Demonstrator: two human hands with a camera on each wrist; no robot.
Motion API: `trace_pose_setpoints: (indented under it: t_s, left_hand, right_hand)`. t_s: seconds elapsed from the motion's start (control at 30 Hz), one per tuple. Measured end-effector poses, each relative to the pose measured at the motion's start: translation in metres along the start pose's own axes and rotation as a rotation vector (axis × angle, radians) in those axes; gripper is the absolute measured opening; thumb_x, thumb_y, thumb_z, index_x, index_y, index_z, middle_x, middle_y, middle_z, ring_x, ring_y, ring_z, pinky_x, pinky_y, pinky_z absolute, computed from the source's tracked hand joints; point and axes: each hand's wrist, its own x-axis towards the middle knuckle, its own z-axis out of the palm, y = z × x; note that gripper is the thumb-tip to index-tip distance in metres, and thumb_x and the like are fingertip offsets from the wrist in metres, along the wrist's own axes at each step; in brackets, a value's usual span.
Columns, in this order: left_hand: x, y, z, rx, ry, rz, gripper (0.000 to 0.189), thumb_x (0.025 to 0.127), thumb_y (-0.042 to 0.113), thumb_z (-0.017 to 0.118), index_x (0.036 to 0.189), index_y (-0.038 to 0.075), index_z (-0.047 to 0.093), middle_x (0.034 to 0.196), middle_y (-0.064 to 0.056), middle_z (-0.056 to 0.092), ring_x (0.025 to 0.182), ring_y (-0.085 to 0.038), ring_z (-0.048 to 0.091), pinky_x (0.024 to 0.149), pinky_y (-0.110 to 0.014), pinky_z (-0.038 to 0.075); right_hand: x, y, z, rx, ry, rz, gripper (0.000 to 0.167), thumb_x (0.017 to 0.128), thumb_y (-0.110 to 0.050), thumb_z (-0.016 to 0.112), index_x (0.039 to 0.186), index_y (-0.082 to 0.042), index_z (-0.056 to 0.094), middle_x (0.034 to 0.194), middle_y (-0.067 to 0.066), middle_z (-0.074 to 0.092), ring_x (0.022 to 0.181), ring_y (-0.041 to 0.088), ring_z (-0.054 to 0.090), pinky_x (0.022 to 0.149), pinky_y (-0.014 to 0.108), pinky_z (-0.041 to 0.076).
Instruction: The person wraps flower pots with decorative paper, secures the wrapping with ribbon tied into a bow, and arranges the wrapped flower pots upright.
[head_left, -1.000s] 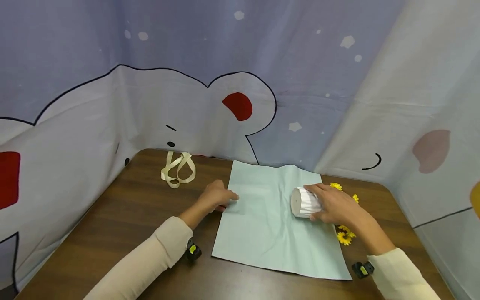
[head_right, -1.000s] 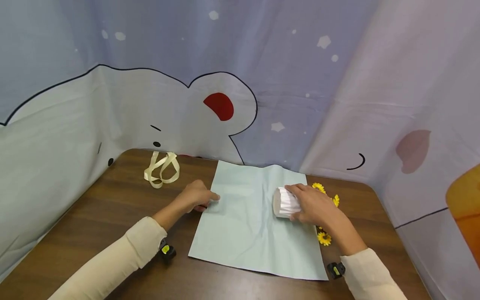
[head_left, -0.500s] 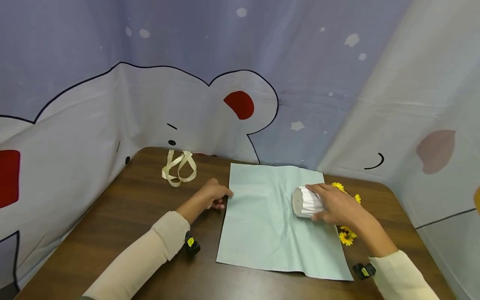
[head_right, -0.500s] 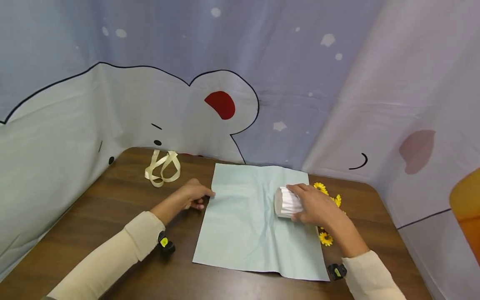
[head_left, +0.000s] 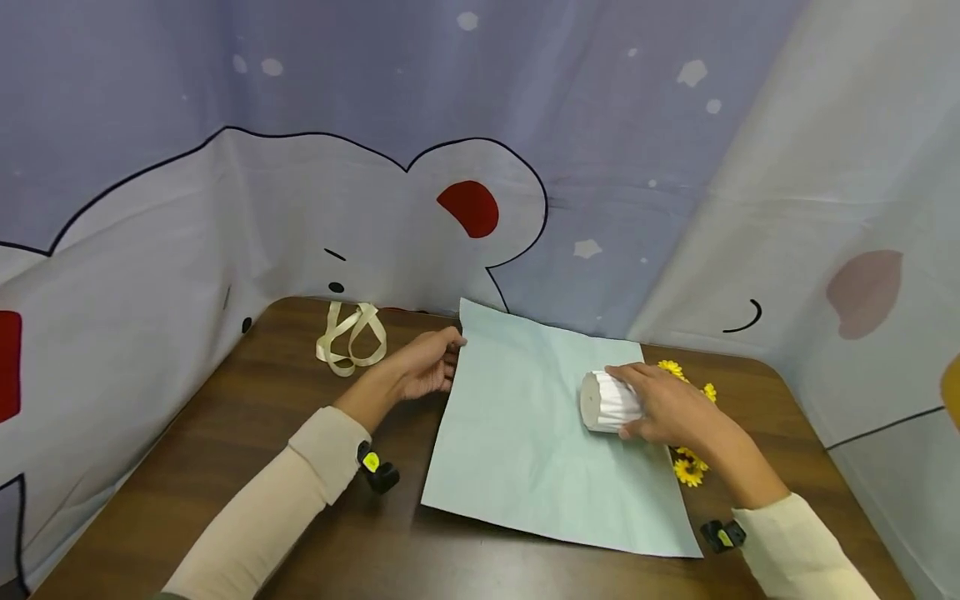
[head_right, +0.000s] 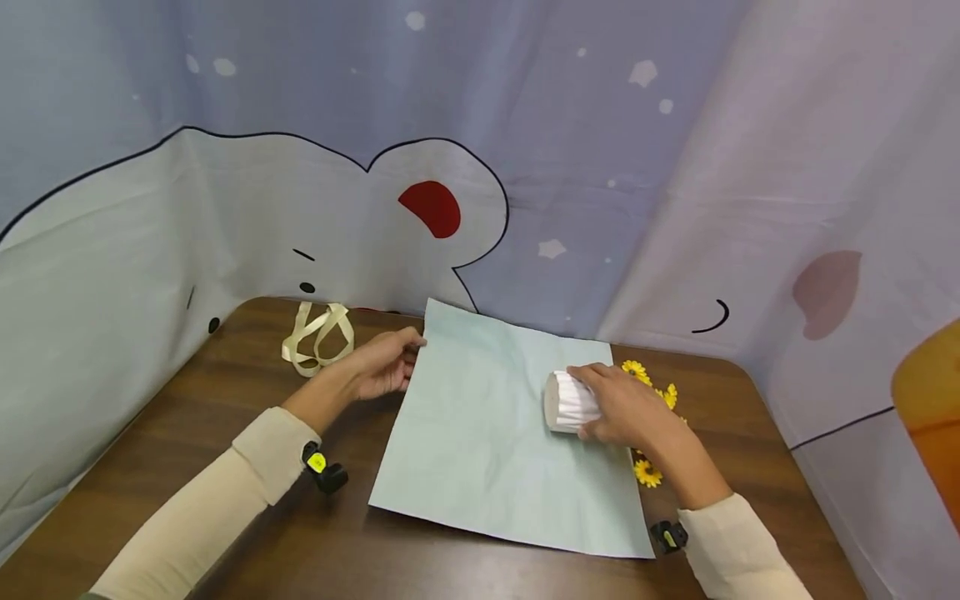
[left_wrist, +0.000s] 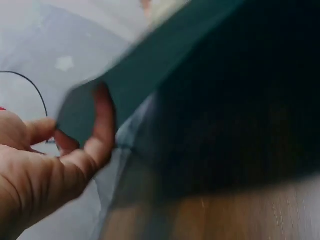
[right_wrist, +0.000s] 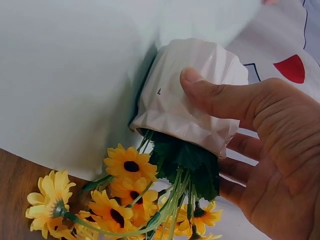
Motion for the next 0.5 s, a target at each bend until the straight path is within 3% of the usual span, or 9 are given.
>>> trace_pose_setpoints:
  t_s: [0.17,0.3,0.4,0.43,0.5]
  left_hand:
    - [0.006,0.010,0.027,-0.167,-0.125,0.106,0.032,0.116,0.021,0.038,0.099,0.011,0.063,0.092,-0.001,0.068,0.087,-0.018,0.066,0.081,-0.035,0.058]
    - [0.013,0.007,0.052,-0.256,-0.174,0.155,0.032,0.117,0.025,0.040,0.099,0.016,0.065,0.106,-0.002,0.075,0.105,-0.020,0.070,0.108,-0.047,0.059]
    - [0.022,-0.013,0.063,-0.284,-0.144,0.193,0.028,0.119,0.022,0.045,0.111,0.009,0.068,0.127,-0.014,0.078,0.121,-0.031,0.073,0.123,-0.058,0.054]
    - [0.024,-0.022,0.066,-0.262,-0.119,0.200,0.027,0.119,0.018,0.045,0.116,0.004,0.069,0.131,-0.018,0.078,0.122,-0.033,0.074,0.122,-0.058,0.055]
    - [0.028,-0.039,0.076,-0.157,-0.044,0.179,0.021,0.115,0.005,0.048,0.123,-0.001,0.067,0.124,-0.020,0.077,0.112,-0.031,0.077,0.111,-0.049,0.063]
  right_hand:
    - [-0.001,-0.002,0.000,0.011,0.003,-0.004,0.092,0.077,-0.024,0.103,0.157,-0.005,0.062,0.149,0.028,0.068,0.125,0.049,0.070,0.096,0.063,0.060]
    - [0.000,-0.003,0.000,0.025,0.001,-0.006,0.093,0.075,-0.025,0.103,0.157,-0.006,0.063,0.147,0.026,0.069,0.122,0.046,0.071,0.094,0.062,0.060]
    - [0.001,-0.004,0.000,0.032,0.002,0.001,0.093,0.075,-0.024,0.103,0.157,-0.007,0.062,0.148,0.025,0.069,0.124,0.047,0.070,0.096,0.062,0.060]
    - [0.002,-0.005,0.000,0.033,0.003,0.004,0.094,0.075,-0.025,0.103,0.158,-0.007,0.062,0.149,0.026,0.069,0.125,0.048,0.070,0.096,0.063,0.060]
    - [0.003,-0.004,0.000,0.032,0.003,0.010,0.094,0.074,-0.024,0.103,0.157,-0.007,0.062,0.148,0.026,0.069,0.125,0.048,0.070,0.097,0.063,0.060]
